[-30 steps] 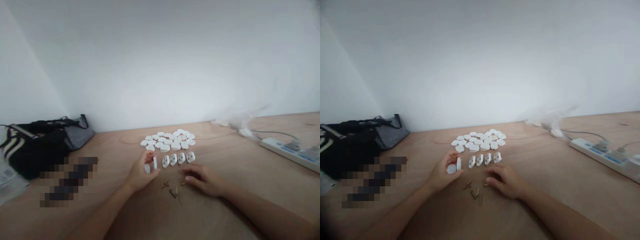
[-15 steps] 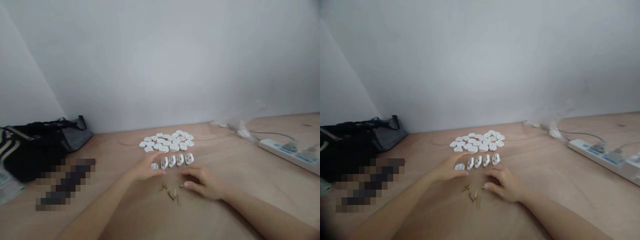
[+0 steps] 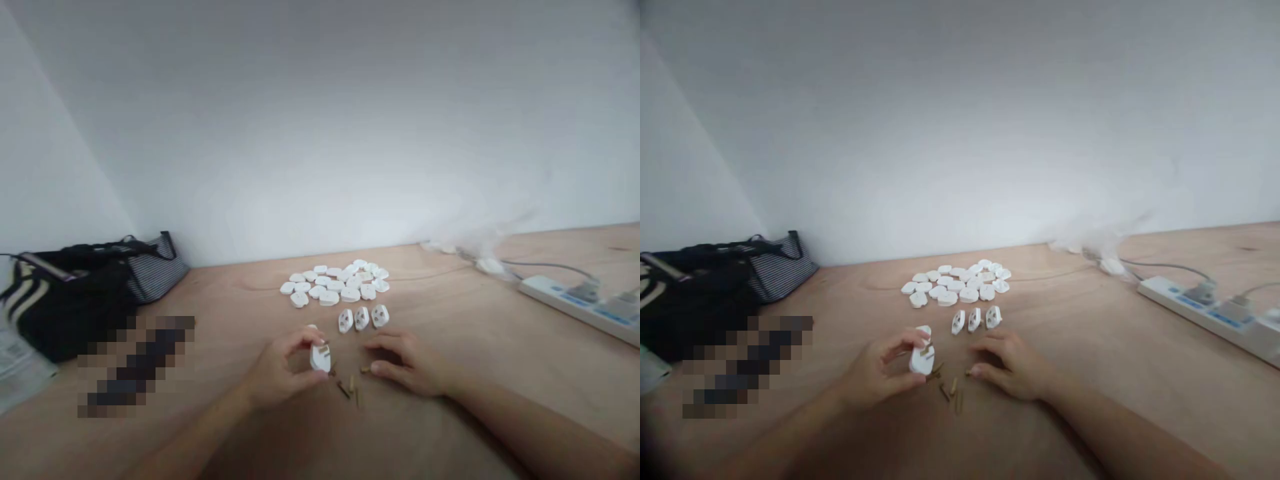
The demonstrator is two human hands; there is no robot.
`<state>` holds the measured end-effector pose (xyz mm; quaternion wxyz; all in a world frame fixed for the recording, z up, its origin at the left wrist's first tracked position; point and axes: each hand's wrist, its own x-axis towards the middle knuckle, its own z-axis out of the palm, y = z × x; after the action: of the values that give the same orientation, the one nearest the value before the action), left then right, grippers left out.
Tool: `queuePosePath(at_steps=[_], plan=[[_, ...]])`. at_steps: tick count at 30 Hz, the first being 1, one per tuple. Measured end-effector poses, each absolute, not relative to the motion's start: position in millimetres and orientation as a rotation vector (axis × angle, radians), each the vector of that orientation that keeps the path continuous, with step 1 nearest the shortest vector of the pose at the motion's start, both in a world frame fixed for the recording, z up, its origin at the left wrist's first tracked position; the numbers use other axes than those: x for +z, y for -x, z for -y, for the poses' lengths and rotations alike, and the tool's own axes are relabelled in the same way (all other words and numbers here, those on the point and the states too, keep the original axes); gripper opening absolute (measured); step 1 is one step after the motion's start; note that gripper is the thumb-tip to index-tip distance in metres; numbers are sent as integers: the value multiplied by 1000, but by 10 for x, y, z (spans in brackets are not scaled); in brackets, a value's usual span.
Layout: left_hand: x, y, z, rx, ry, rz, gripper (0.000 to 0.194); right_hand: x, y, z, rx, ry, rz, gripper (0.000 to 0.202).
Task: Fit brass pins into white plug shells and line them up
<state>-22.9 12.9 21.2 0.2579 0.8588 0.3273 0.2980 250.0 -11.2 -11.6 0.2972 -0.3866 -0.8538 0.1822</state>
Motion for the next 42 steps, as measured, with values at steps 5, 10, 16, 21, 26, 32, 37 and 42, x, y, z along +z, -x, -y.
queuePosePath(at_steps=[5, 10, 16, 21, 26, 32, 37, 42], plan=[[7, 300, 108, 884, -2177, -874, 28, -115, -2493, 115, 493, 1032, 2272, 37], [54, 243, 116, 854, -2205, -834, 38, -103, -2489, 136, 490, 1041, 2278, 37], [101, 265, 109, 821, -2345, -849, 28, -110, -2490, 137, 475, 1035, 2287, 35], [115, 267, 104, 925, -2270, -980, 40, -118, -2492, 125, 469, 1034, 2296, 37], [130, 226, -146, 982, -2078, -1002, 43, -117, -2497, 125, 446, 1025, 2309, 36], [216, 33, -524, 705, -2333, -1107, 65, -89, -2496, 136, 444, 998, 2312, 36], [293, -103, -702, 332, -2466, -1126, 84, -90, -2500, 130, 435, 993, 2312, 37], [369, -157, -885, 181, -2483, -1161, 88, -76, -2500, 132, 433, 1004, 2327, 38]])
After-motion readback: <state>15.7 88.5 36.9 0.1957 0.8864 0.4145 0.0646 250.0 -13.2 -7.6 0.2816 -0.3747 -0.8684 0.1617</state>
